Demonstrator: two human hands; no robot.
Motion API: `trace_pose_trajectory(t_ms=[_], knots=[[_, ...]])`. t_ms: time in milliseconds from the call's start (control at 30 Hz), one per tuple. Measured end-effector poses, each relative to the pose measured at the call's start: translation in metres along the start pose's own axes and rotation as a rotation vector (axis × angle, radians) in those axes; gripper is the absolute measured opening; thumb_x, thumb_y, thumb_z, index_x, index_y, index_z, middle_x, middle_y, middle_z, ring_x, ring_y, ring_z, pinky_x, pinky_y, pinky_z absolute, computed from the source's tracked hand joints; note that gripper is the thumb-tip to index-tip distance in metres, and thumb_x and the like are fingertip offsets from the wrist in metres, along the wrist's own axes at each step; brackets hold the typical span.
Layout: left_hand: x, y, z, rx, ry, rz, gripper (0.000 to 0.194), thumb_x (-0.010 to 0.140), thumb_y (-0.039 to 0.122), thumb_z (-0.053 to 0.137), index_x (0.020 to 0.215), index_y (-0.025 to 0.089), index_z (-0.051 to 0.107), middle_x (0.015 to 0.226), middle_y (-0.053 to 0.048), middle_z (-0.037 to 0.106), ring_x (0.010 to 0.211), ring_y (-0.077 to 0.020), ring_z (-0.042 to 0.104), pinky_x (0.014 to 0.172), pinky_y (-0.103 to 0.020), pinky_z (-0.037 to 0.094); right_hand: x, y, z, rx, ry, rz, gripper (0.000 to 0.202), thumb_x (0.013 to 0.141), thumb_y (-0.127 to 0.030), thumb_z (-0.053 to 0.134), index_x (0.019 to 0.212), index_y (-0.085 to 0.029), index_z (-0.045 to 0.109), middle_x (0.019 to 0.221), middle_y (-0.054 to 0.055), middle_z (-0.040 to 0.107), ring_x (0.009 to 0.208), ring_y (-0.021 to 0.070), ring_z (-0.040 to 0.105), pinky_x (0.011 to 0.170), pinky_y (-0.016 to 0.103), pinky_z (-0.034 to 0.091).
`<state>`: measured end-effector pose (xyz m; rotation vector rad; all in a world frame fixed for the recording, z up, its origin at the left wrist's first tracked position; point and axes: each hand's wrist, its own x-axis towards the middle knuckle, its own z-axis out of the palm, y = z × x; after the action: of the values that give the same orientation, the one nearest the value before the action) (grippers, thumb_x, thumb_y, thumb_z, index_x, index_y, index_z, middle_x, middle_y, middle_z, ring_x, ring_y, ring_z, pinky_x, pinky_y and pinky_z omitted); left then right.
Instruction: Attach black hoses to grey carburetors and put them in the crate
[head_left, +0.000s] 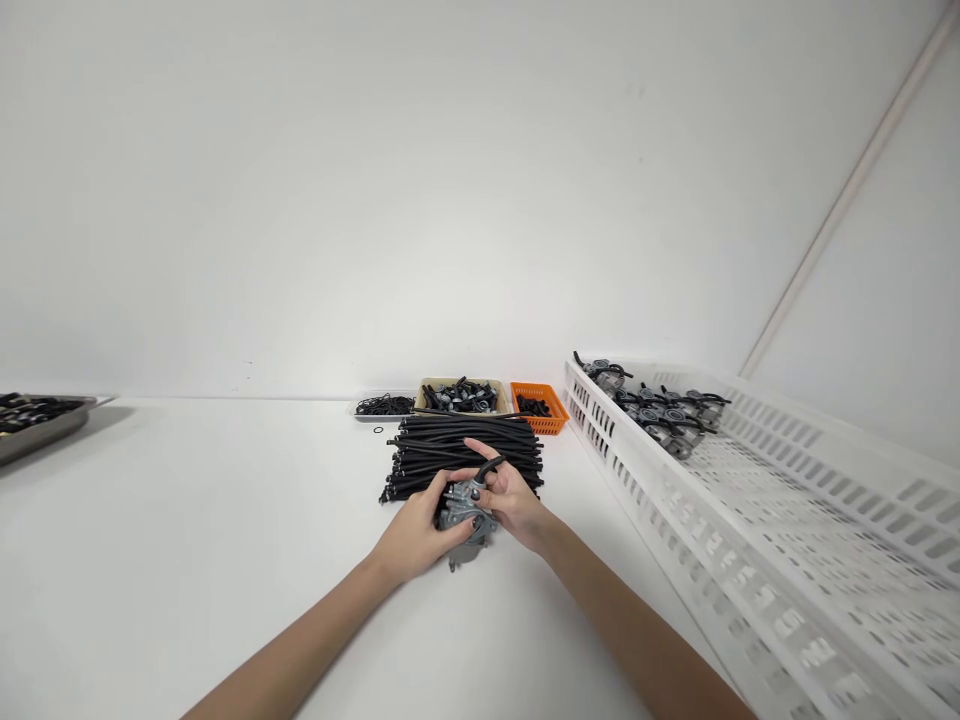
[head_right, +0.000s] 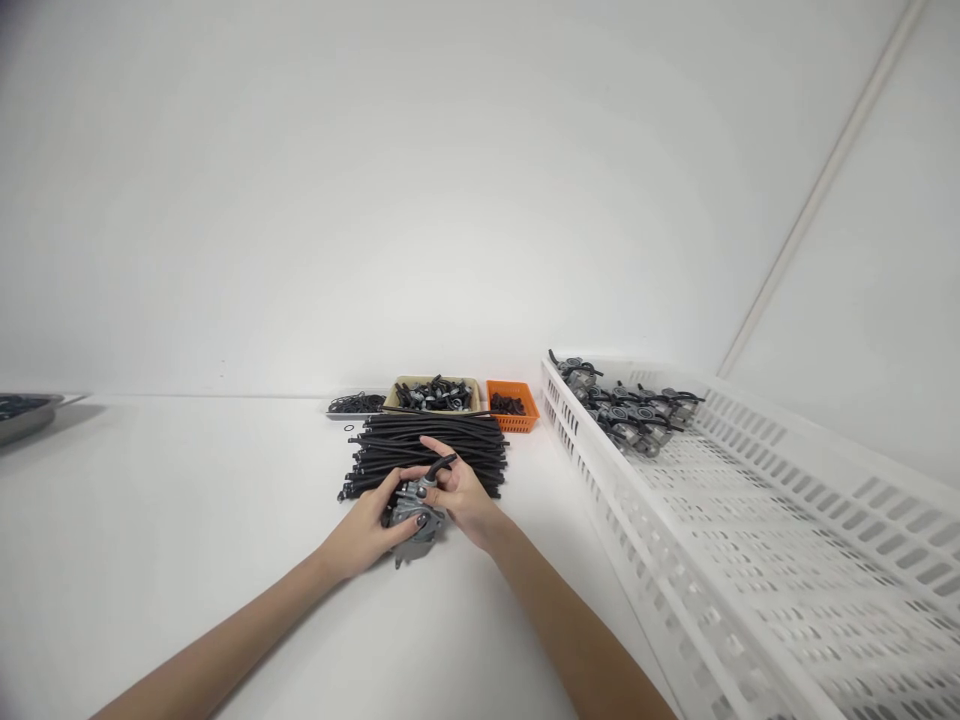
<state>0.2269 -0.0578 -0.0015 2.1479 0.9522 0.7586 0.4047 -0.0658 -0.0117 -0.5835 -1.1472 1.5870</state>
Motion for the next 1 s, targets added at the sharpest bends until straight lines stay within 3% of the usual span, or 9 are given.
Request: trace_pose_trajectory(t_ms=[133, 567, 800, 1000], knots=[[0.000, -0.002, 0.001, -0.001, 0.003, -0.024, 0.041, 0.079, 0.039, 0.056, 0.116, 0.023, 0.047, 0.092, -0.001, 0.070, 0.082, -0.0196, 0.064, 0.075, -0.030, 0.047, 0.001, 0.002, -0.002, 0.034, 0.042, -0.011, 0.071, 0.067, -0.017, 0.077, 0.129, -0.027, 0.045, 0.088, -0.001, 0.065, 0.083, 0.0122, 0.061, 0.079, 0.026, 0.044], [0.000, -0.003, 0.002, -0.009, 0.023, -0.037, 0.037, 0.078, 0.039, 0.057, 0.111, 0.023, 0.048, 0.088, 0.001, 0.070, 0.075, -0.0173, 0.061, 0.071, -0.028, 0.046, 0.003, 0.004, -0.019, 0.057, 0.008, -0.005, 0.060, 0.064, -0.018, 0.077, 0.119, -0.026, 0.057, 0.095, 0.001, 0.057, 0.082, 0.0108, 0.056, 0.074, 0.022, 0.042], [0.000, -0.003, 0.001, -0.042, 0.026, 0.014, 0.047, 0.077, 0.037, 0.058, 0.121, 0.023, 0.047, 0.098, -0.002, 0.070, 0.085, -0.0194, 0.064, 0.077, -0.030, 0.047, -0.001, -0.004, -0.009, 0.016, -0.032, 0.008, 0.062, 0.066, -0.020, 0.078, 0.121, -0.027, 0.052, 0.109, 0.004, 0.061, 0.094, 0.0131, 0.059, 0.080, 0.024, 0.044], [0.000, 0.001, 0.000, -0.004, -0.004, -0.023, 0.041, 0.078, 0.038, 0.056, 0.115, 0.023, 0.049, 0.087, 0.000, 0.070, 0.077, -0.0194, 0.064, 0.075, -0.031, 0.048, 0.000, -0.002, 0.001, -0.032, 0.033, 0.033, 0.053, 0.067, -0.019, 0.078, 0.116, -0.023, 0.057, 0.094, 0.002, 0.065, 0.085, 0.0125, 0.060, 0.076, 0.025, 0.044]])
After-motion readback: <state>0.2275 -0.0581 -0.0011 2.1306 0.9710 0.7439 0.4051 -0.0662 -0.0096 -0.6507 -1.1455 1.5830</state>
